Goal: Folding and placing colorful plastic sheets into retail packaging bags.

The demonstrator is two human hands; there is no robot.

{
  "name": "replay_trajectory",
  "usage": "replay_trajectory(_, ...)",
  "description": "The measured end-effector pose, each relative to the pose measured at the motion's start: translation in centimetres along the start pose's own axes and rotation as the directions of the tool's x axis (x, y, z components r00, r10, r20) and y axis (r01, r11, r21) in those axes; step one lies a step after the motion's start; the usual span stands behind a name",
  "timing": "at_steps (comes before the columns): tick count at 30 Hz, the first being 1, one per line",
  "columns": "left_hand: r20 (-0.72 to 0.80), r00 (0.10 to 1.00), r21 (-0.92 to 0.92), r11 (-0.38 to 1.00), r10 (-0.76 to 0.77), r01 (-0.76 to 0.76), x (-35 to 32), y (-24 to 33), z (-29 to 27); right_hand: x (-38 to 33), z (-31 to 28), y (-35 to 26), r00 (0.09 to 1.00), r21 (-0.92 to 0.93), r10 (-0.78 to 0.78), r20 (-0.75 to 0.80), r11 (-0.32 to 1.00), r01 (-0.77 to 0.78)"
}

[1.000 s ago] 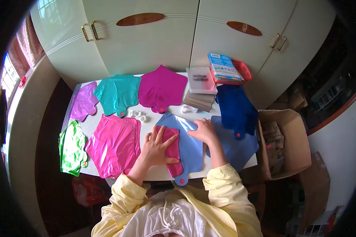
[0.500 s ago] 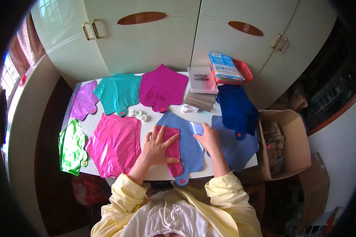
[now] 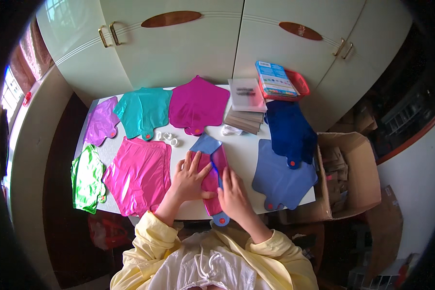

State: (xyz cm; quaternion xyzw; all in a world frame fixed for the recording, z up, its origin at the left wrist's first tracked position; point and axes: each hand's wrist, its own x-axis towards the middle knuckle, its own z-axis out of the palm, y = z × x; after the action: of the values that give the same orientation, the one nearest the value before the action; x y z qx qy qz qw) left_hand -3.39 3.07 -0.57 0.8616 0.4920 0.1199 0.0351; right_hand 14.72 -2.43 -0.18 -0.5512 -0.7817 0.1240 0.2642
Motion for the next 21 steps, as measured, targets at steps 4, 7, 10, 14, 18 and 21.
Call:
replay_trajectory(4, 0.043, 0.999, 0.027, 1.000, 0.000, -0.001, 0.1, -0.2, 0.5, 0.3, 1.3, -0.2, 0.995, -0.077, -0.097, 0.017, 0.992, 0.098)
replay_trajectory(7, 0.066, 0.998, 0.000, 1.000, 0.001, -0.001, 0.2, -0.2, 0.3, 0.4, 1.8, 0.1, 0.992, -0.163, -0.119, 0.048, 0.979, 0.126)
replay_trajectory(10, 0.142, 0.990, -0.022, 1.000, 0.004, 0.000, 0.3, -0.4, -0.3, 0.4, 1.9, 0.0, 0.989, -0.187, -0.137, 0.056, 0.972, 0.145)
replay_trajectory(14, 0.158, 0.987, -0.071, 0.997, 0.009, 0.002, 0.3, -0.6, -0.2, 0.4, 2.4, 0.2, 0.987, -0.173, -0.148, 0.056, 0.973, 0.156)
replay_trajectory(18, -0.032, 0.999, -0.204, 0.978, -0.038, 0.031, 0.5, -1.2, 0.7, 0.5, 2.5, 0.0, 0.987, -0.176, -0.159, 0.036, 0.971, 0.163)
replay_trajectory(21, -0.127, 0.971, -0.429, 0.894, -0.201, 0.129, 1.3, -0.4, -0.3, 0.5, 2.6, 0.0, 0.985, -0.196, -0.165, 0.043, 0.966, 0.170)
